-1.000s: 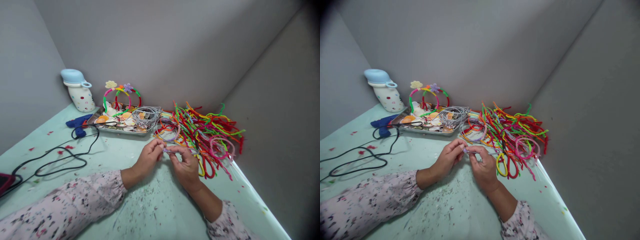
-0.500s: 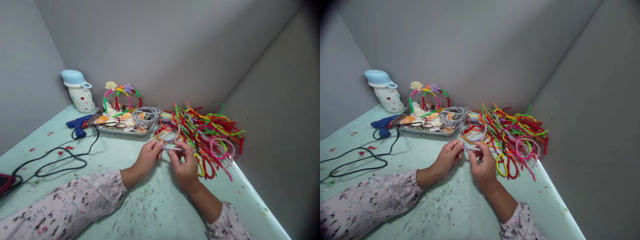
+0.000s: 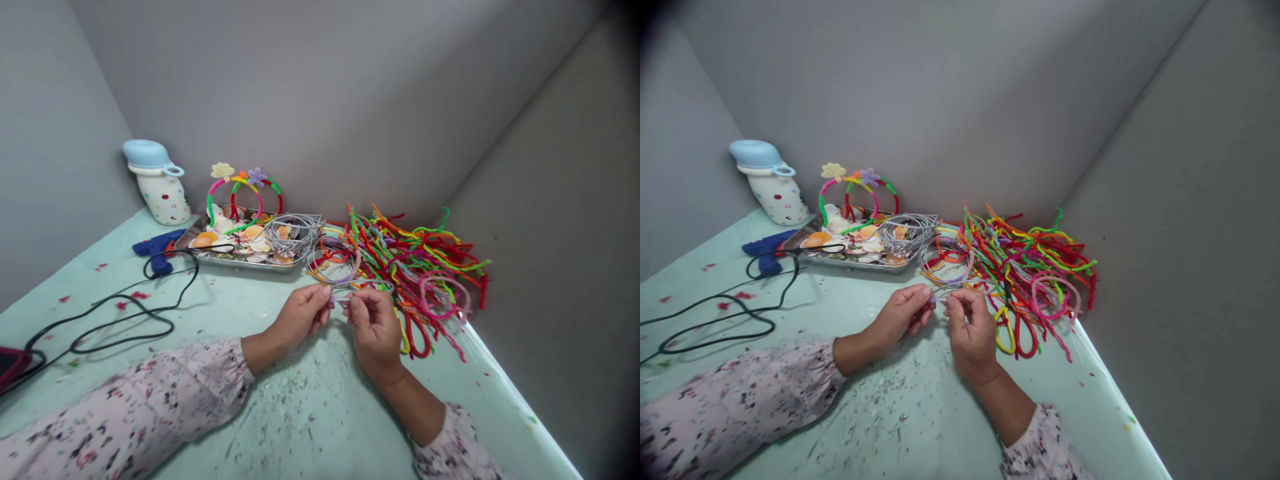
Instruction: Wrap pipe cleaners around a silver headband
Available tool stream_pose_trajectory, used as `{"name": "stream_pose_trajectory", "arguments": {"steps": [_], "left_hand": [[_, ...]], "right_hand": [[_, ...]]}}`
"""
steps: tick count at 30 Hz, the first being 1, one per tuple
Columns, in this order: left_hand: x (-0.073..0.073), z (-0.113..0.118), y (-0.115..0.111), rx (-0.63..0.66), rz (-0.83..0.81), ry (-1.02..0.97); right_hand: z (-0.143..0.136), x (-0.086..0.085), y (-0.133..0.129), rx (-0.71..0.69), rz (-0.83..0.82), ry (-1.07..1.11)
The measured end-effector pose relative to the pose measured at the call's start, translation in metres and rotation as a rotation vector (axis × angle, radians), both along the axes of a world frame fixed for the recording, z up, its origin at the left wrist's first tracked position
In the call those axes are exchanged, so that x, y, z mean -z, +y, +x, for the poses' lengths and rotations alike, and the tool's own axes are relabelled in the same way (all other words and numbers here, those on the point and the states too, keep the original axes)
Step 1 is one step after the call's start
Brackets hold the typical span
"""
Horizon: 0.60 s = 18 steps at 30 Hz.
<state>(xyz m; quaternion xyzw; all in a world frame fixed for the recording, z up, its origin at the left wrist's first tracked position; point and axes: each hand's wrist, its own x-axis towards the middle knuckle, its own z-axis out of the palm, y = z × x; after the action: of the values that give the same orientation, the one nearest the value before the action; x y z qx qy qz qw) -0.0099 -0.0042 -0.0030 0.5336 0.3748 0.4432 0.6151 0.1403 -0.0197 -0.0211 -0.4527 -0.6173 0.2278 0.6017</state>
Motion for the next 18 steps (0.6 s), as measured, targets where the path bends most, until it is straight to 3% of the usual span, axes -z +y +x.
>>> {"name": "stream_pose_trajectory", "arguments": {"steps": [11, 18], "left_hand": [[-0.0017, -0.0016, 0.0029, 0.048, -0.092, -0.075], [-0.0011, -0.002, 0.0038, -0.013, -0.059, -0.054]], "right_hand": [[0.001, 0.0, -0.002, -0.002, 0.086, -0.087], [0.0007, -0.0008, -0.0018, -0.002, -0.022, -0.088]]}}
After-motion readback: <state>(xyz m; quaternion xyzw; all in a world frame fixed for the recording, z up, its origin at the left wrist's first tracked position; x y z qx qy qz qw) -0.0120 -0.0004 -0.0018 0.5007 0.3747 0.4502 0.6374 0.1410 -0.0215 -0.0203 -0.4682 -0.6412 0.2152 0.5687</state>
